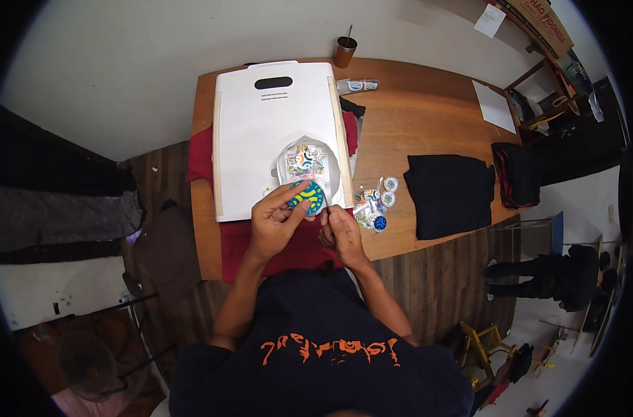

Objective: Trimming the excess material from the edges of small circular patches using scissors.

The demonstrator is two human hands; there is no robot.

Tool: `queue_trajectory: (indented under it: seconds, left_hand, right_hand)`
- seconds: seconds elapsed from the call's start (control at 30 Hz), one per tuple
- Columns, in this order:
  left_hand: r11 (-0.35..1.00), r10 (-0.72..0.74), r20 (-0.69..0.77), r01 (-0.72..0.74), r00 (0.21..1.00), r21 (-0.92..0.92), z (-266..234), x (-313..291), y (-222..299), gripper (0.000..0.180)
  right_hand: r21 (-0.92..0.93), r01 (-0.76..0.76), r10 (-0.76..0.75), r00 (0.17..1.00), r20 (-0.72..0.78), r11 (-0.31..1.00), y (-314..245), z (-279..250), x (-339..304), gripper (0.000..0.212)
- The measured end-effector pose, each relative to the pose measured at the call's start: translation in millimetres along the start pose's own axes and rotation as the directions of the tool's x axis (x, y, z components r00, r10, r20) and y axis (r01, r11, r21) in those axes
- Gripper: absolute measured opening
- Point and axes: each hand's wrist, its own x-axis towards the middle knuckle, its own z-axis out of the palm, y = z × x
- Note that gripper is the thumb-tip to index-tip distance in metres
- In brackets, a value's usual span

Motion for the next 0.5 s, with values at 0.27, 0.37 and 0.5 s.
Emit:
queue_trajectory:
  seconds: [0.27,0.37,0.5]
  left_hand:
    - [1.000,-0.008,0.020,0.008,1.000,0.001,-1.1,0.5,1.1,0.035]
    - [1.000,-0.016,0.022,0.016,1.000,-0.005,-1.9,0.5,0.0,0.036]
    - [1.000,-0.017,0.029,0.017,0.999,-0.009,-2.3,0.7,-0.9,0.036]
  right_hand:
    - [0.007,-0.002,0.002,1.000,0.004,1.000,-2.4,-0.9,0.0,0.030]
    - [-0.002,-0.001,0.001,1.000,0.019,1.000,-2.7,-3.1,-0.1,0.029]
    - [0.005,-0.001,0.001,1.000,0.018,1.000,-2.4,-4.2,-0.1,0.029]
